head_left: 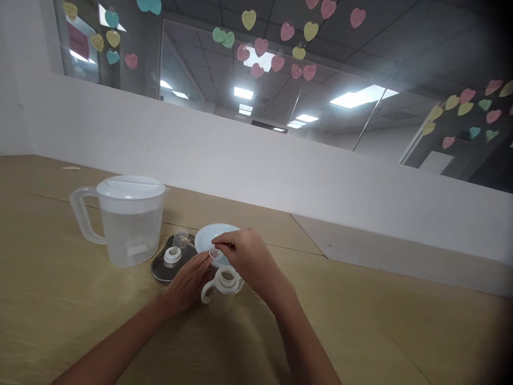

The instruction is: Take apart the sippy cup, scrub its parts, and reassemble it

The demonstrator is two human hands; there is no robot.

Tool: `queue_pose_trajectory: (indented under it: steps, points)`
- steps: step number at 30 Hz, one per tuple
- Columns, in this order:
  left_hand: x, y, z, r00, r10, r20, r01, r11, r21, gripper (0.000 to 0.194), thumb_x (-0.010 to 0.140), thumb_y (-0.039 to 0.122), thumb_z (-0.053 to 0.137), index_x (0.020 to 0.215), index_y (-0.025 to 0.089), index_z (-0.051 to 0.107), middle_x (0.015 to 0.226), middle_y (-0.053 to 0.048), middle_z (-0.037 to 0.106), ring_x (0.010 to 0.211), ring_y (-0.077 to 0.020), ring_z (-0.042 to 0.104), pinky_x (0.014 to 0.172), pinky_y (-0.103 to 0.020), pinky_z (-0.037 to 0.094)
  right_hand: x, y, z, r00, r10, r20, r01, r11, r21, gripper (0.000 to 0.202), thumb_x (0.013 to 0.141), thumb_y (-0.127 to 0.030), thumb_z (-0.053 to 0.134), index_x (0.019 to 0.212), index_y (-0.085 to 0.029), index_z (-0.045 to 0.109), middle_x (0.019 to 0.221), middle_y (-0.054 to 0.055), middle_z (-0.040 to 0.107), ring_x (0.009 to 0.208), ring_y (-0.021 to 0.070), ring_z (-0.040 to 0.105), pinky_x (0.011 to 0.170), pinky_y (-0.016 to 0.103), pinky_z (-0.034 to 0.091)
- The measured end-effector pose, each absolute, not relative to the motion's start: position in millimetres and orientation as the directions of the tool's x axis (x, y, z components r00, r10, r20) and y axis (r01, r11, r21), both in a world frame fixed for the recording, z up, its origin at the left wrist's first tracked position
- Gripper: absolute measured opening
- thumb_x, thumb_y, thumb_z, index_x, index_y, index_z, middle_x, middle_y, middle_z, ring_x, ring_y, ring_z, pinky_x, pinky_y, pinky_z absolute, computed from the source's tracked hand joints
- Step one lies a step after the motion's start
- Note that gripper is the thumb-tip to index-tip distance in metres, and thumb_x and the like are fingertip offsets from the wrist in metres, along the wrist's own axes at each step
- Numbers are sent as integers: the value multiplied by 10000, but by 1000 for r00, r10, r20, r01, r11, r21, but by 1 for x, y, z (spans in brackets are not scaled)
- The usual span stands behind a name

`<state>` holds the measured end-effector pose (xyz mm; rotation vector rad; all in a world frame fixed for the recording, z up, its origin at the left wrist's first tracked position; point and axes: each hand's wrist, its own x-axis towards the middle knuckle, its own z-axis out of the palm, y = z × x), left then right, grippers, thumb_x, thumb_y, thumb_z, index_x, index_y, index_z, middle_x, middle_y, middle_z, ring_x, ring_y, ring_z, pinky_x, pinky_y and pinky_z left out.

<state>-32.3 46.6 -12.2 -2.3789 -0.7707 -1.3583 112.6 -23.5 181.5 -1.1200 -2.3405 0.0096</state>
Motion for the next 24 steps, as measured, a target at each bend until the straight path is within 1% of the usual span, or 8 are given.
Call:
queue_pose_trajectory:
  steps: [3,9,12,16,19,21,24]
  points:
    - [-32,44,-8,407,292,866,567,-824,12,566,919,167,383,1429,200,140,1275,-140,504,1211,-218,473,967,-407,468,113,-20,180,-523,721,455,725,657,-207,254,817,-34,535,844,-183,739,813,28,724,730,137,653,666,215,442]
    - [-33,43,-7,420,303,856,569,-822,12,562,926,176,354,1437,189,119,1302,-149,488,1224,-228,463,968,-414,468,114,-12,178,-551,730,404,747,648,-150,268,786,-25,530,792,-190,741,728,23,708,632,121,614,614,211,404]
    - [-34,44,-9,421,305,854,575,-818,8,559,925,178,363,1430,191,124,1283,-150,496,1208,-234,479,952,-424,478,113,-9,176,-552,747,371,755,637,-158,277,783,-24,520,795,-185,745,744,34,711,658,130,618,626,214,406]
    - [-35,44,-9,429,314,847,574,-819,13,540,925,173,356,1419,184,138,1273,-150,498,1201,-229,482,942,-420,485,109,-3,170,-533,779,330,765,610,-207,289,790,-20,501,829,-170,745,825,42,722,754,139,634,682,212,417]
    - [-35,44,-9,421,341,840,575,-817,44,542,920,174,355,1417,194,140,1275,-146,496,1194,-232,487,940,-426,484,107,2,164,-537,789,297,768,603,-215,284,787,-17,504,834,-160,744,831,39,722,763,135,628,701,212,410]
    - [-35,43,-8,420,379,825,572,-816,83,541,908,166,365,1412,194,169,1279,-146,494,1185,-235,494,938,-423,484,107,6,161,-550,787,280,774,606,-182,273,783,-23,513,828,-160,744,819,37,720,746,136,621,697,217,404]
    - [-34,42,-7,418,453,788,579,-801,153,506,894,157,374,1385,195,258,1281,-138,497,1171,-230,504,941,-406,484,107,9,159,-568,781,259,783,610,-124,263,784,-31,516,823,-162,740,812,37,717,736,135,617,690,215,400]
